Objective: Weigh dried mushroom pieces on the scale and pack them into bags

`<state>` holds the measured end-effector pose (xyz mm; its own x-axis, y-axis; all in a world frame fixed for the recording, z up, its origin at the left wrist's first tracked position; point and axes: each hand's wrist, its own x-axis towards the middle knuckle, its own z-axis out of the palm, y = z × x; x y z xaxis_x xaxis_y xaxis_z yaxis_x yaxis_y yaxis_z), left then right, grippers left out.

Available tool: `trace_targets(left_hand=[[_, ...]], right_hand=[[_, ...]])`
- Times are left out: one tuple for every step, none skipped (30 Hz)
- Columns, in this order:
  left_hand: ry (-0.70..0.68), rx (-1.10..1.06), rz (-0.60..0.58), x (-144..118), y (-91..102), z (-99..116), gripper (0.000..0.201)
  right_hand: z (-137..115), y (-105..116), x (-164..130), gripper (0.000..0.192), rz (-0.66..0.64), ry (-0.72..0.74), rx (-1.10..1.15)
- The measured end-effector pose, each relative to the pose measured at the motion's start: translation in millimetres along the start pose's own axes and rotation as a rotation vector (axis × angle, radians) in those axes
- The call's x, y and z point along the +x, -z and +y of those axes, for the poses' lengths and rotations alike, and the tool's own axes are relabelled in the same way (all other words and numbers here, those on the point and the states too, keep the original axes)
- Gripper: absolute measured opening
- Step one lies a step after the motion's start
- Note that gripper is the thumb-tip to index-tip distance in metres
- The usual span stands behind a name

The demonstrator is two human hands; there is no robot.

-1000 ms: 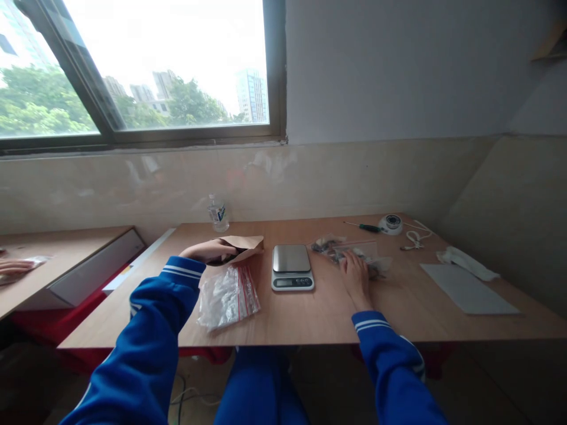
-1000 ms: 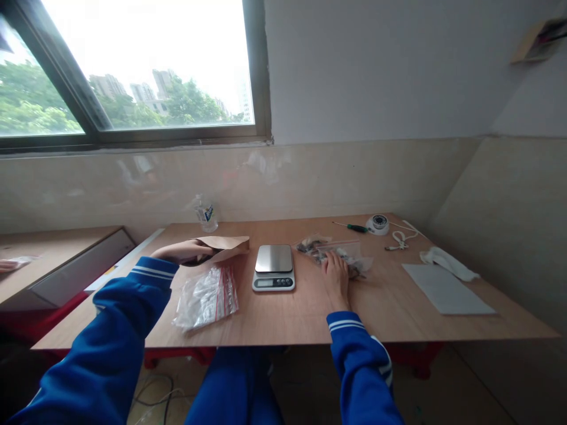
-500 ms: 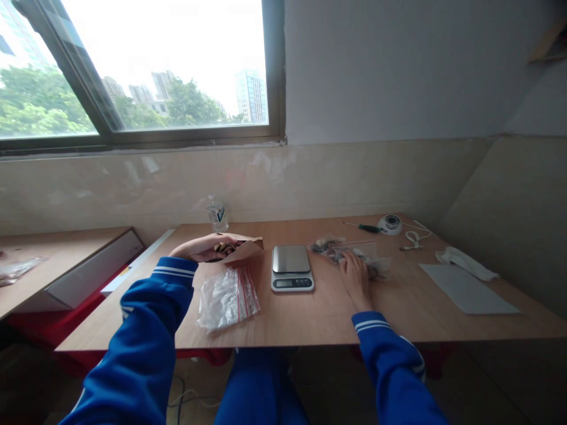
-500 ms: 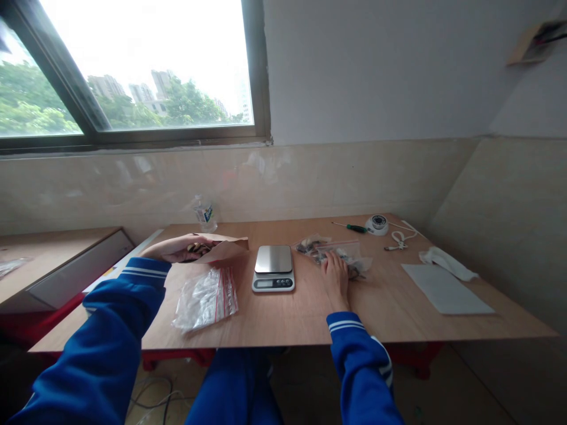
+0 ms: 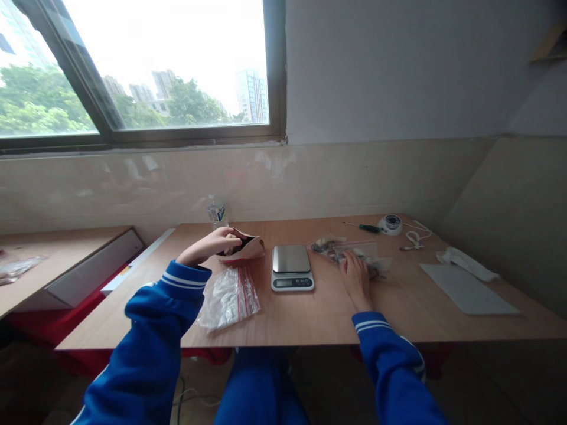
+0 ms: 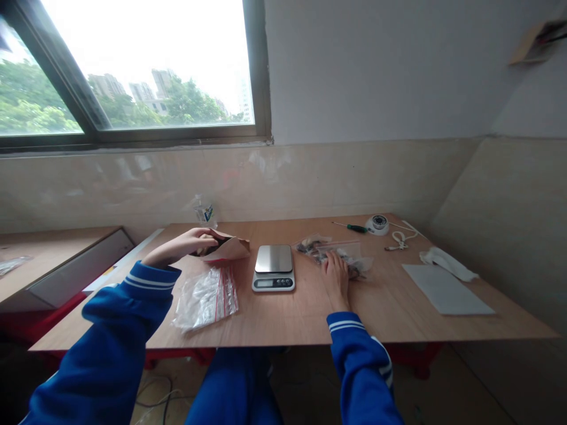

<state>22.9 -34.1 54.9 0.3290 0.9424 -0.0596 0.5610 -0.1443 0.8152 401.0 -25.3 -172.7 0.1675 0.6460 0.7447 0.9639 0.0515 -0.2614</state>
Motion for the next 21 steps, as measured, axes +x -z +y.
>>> trace_targets(left_hand=[[-0.033, 0.002, 0.054, -2.2, -1.0, 1.0, 0.034], [-0.067, 0.004, 0.105, -4.4, -2.5, 1.5, 0.034], [-0.105, 0.004, 0.152, -6.4, -4.4, 1.4, 0.033], [-0.151, -0.001, 0.200, -8.1, -6.9, 0.7, 0.030], [-0.202, -0.013, 0.249, -9.3, -10.0, -0.5, 0.027], [-0.256, -0.031, 0.302, -10.1, -13.8, -2.2, 0.024], [-0.308, -0.048, 0.361, -10.3, -18.2, -4.6, 0.022], [-0.356, -0.058, 0.432, -9.9, -23.2, -7.4, 0.019], [-0.399, -0.056, 0.510, -9.1, -28.7, -10.8, 0.017], [-0.436, -0.036, 0.593, -8.0, -34.4, -14.4, 0.015], [-0.470, -0.005, 0.680, -6.5, -40.2, -18.3, 0.013], [-0.501, 0.028, 0.754, -4.7, -45.8, -22.1, 0.011], [-0.525, 0.059, 0.801, -2.6, -51.0, -25.7, 0.010], [-0.545, 0.085, 0.816, -0.3, -55.7, -29.1, 0.009], [-0.559, 0.104, 0.802, 2.2, -59.8, -32.3, 0.008], [-0.567, 0.116, 0.773, 4.9, -63.5, -35.2, 0.007], [-0.566, 0.120, 0.738, 7.7, -66.9, -38.0, 0.007], [-0.552, 0.116, 0.705, 10.4, -70.1, -40.7, 0.007], [-0.527, 0.105, 0.680, 12.9, -73.5, -43.5, 0.007], [-0.490, 0.088, 0.662, 15.1, -77.2, -46.3, 0.007], [-0.443, 0.067, 0.650, 16.9, -81.7, -49.0, 0.008]], right_hand=[[-0.4, 0.4, -0.1, 0.035, 0.002, -0.001, -0.001], [-0.8, 0.8, -0.2, 0.036, 0.003, -0.004, -0.002], [-1.2, 1.1, -0.2, 0.036, 0.004, -0.007, -0.001], [-1.4, 1.3, -0.3, 0.036, 0.003, -0.008, 0.002], [-1.5, 1.5, -0.3, 0.036, 0.001, -0.006, 0.007], [-1.5, 1.5, -0.2, 0.036, 0.000, -0.005, 0.011], [-1.5, 1.5, -0.2, 0.036, -0.001, -0.004, 0.014], [-1.4, 1.5, -0.1, 0.036, -0.002, -0.004, 0.016], [-1.4, 1.5, -0.1, 0.036, -0.003, -0.005, 0.019], [-1.3, 1.5, 0.0, 0.037, -0.005, -0.005, 0.022], [-1.2, 1.5, 0.1, 0.037, -0.006, -0.005, 0.025], [-1.1, 1.5, 0.1, 0.037, -0.006, -0.005, 0.028], [-1.1, 1.5, 0.1, 0.036, -0.005, -0.005, 0.031], [-1.0, 1.5, 0.1, 0.036, -0.003, -0.005, 0.031], [-0.9, 1.4, 0.2, 0.036, -0.001, -0.006, 0.031], [-0.7, 1.3, 0.2, 0.036, -0.001, -0.009, 0.029], [-0.5, 1.2, 0.2, 0.036, -0.001, -0.013, 0.027], [-0.4, 1.0, 0.2, 0.035, -0.002, -0.015, 0.027], [-0.2, 0.9, 0.1, 0.035, -0.005, -0.016, 0.028], [-0.1, 0.8, 0.1, 0.035, -0.005, -0.016, 0.028], [0.1, 0.6, 0.1, 0.036, -0.005, -0.015, 0.028]])
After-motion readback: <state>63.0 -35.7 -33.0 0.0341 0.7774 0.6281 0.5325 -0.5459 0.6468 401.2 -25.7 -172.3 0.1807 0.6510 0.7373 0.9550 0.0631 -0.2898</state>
